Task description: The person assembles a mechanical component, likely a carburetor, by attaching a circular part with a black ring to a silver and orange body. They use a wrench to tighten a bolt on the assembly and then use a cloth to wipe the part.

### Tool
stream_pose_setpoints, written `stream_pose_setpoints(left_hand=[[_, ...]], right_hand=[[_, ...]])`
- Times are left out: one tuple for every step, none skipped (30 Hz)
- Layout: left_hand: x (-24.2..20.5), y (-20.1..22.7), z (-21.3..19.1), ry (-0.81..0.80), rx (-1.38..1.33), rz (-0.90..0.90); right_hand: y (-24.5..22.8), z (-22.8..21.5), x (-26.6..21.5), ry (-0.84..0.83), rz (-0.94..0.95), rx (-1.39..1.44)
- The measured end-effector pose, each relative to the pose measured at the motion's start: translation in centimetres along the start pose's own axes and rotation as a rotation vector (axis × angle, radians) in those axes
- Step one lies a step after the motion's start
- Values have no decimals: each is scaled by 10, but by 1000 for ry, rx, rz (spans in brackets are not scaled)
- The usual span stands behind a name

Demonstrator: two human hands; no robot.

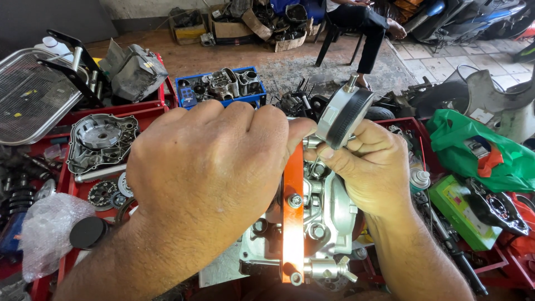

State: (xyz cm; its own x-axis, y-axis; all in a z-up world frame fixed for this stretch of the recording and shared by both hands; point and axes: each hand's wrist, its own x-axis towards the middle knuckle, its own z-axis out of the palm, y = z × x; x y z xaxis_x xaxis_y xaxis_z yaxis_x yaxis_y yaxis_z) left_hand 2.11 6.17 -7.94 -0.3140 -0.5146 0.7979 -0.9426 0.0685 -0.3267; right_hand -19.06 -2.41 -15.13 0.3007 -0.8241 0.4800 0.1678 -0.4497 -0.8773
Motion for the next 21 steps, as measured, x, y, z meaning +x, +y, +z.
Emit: stream_pose_setpoints(left_hand=[[0,-1,0,2,-5,7],[0,-1,1,4,-10,14],[1,-3,2,4,-10,14],[1,-5,2,12,-21,34],[1,-7,3,19,-33,53],[2,-7,3,19,-33,54],[2,-8,3,14,-39,61],[2,-8,3,8,-45,68],[2,-8,4,8,-45,68],[2,-8,4,13,-48,61],[2,-8,5,17,-51,54],[2,-9,5,18,-51,54],[2,-10,6,17,-73,63],[3,-11,6,16,-95,73],[3,-13,7,16,-95,74],[4,-15,9,7,-128,83],[4,-17,10,-2,-160,92],[5,-20,13,-2,-160,93],[5,-22,17,14,-179,109],[5,-24,20,30,-199,125],[7,-28,24,29,-200,127]], right_hand=[[0,0,0,-6,-4,-3],[-1,0,0,-11,-8,-5],[0,0,1,-11,-8,-5],[1,0,1,-20,-34,9],[1,-1,1,-29,-60,23],[0,0,1,-29,-60,23],[-2,1,1,-31,-53,18],[-4,1,2,-34,-46,13],[-4,2,2,-34,-46,13],[-5,2,2,-31,-45,5],[-5,3,2,-29,-45,-3],[-4,2,2,-29,-45,-3],[-3,2,1,-26,-37,15],[-2,1,1,-21,-29,33],[-1,1,1,-21,-30,33],[0,1,1,-22,-35,36],[1,0,1,-23,-41,40],[1,0,1,-22,-42,40],[1,0,0,-18,-33,27],[1,0,0,-13,-23,14],[2,0,0,-12,-23,14]])
